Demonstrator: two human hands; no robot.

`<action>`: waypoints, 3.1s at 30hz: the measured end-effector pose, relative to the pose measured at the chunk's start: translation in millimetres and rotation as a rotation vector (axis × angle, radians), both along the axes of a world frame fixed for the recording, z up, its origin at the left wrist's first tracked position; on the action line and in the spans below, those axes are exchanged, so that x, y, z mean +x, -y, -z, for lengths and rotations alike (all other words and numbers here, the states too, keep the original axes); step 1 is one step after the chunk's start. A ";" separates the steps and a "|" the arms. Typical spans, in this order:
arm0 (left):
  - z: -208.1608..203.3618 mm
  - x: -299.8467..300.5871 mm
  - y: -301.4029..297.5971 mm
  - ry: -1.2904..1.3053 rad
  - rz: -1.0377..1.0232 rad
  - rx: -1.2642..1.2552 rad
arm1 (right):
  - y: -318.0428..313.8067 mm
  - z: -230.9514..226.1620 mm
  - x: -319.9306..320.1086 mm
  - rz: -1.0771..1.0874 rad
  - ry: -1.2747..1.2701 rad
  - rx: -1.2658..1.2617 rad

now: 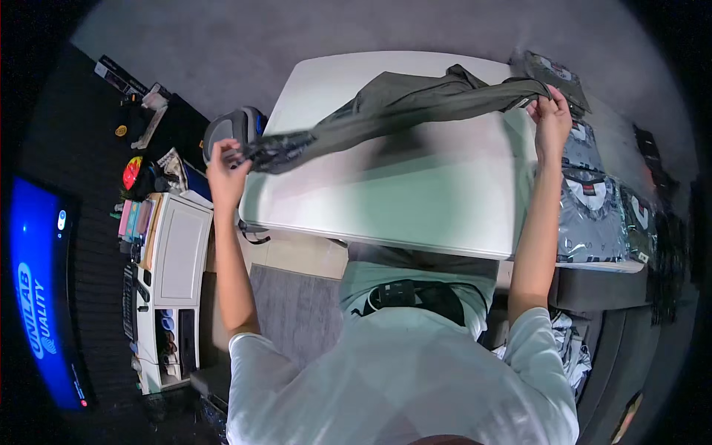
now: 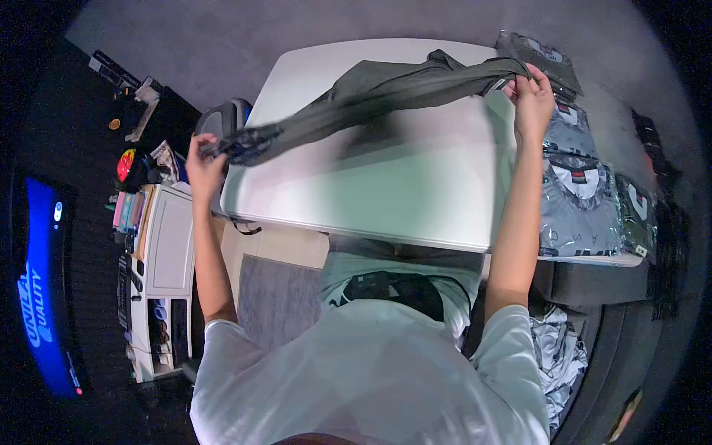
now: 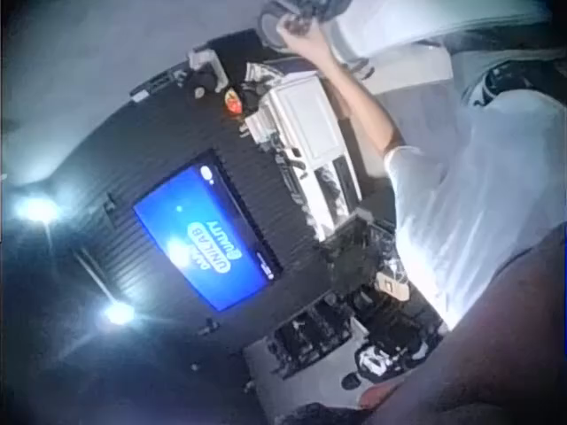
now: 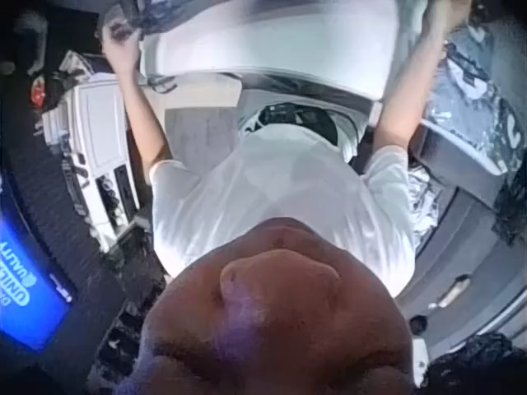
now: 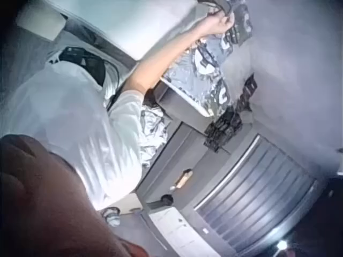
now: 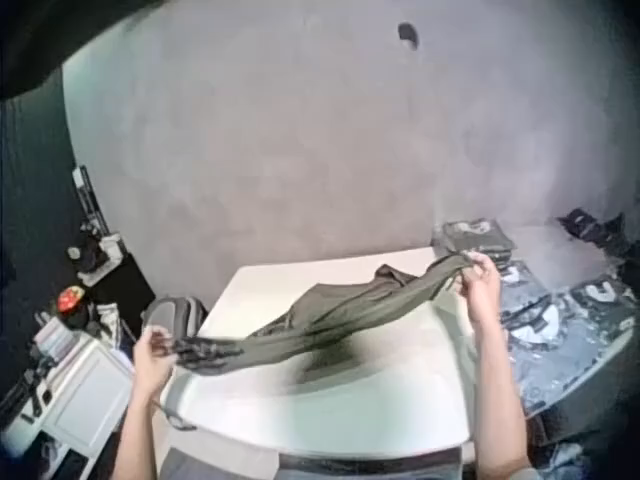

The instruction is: Folding a t-shirt and placing it into a plastic bag.

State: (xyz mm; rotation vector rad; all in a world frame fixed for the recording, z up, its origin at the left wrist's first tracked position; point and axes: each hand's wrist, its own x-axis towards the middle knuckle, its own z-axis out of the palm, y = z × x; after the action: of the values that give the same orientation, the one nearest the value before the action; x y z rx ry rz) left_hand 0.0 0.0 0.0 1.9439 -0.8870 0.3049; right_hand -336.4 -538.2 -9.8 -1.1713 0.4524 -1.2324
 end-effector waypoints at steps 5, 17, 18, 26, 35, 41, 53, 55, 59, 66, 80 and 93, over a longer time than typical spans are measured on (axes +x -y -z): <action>-75.1 -1.1 -1.5 -0.386 0.094 -0.237 | 6.0 -8.7 -3.8 0.209 -0.068 -0.055; -224.7 35.0 47.7 -0.824 0.642 -0.867 | -0.2 -139.7 -36.1 -0.199 0.452 0.067; -242.6 38.5 34.9 -0.808 0.681 -0.912 | -11.7 -155.5 -37.2 -0.168 0.496 0.015; -319.3 10.8 -9.7 -0.684 1.427 -0.805 | -72.5 -244.1 -86.7 0.267 0.470 -0.485; -195.5 87.0 116.7 0.618 -0.245 -0.114 | 42.6 -119.4 3.9 0.619 -0.341 -0.462; -65.9 144.9 163.9 0.148 -0.251 0.407 | 53.3 20.1 69.1 0.620 -0.742 -0.390; 19.7 144.0 231.1 0.323 0.416 0.760 | 28.9 62.3 88.7 0.499 -1.183 -0.423; 15.3 128.0 246.1 0.318 0.193 1.003 | 38.4 69.0 82.8 0.506 -1.194 -0.407; 1.2 114.1 255.1 0.248 -0.025 1.421 | 42.5 72.4 78.1 0.489 -1.182 -0.394; 4.4 153.0 267.1 -0.095 0.175 0.563 | 40.1 70.9 79.0 0.481 -1.171 -0.411; 60.0 178.9 370.7 0.082 -0.294 0.381 | 98.2 111.3 70.9 0.300 -0.863 -0.452; 46.4 163.9 275.7 0.562 -0.276 0.219 | 99.6 89.0 94.7 0.481 -1.026 -0.464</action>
State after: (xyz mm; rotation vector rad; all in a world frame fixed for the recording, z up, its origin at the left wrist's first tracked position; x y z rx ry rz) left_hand 163.9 -275.7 -46.4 2.2288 -1.0335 0.9881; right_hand -241.7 -637.9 -98.9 -2.1713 1.3113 -1.0714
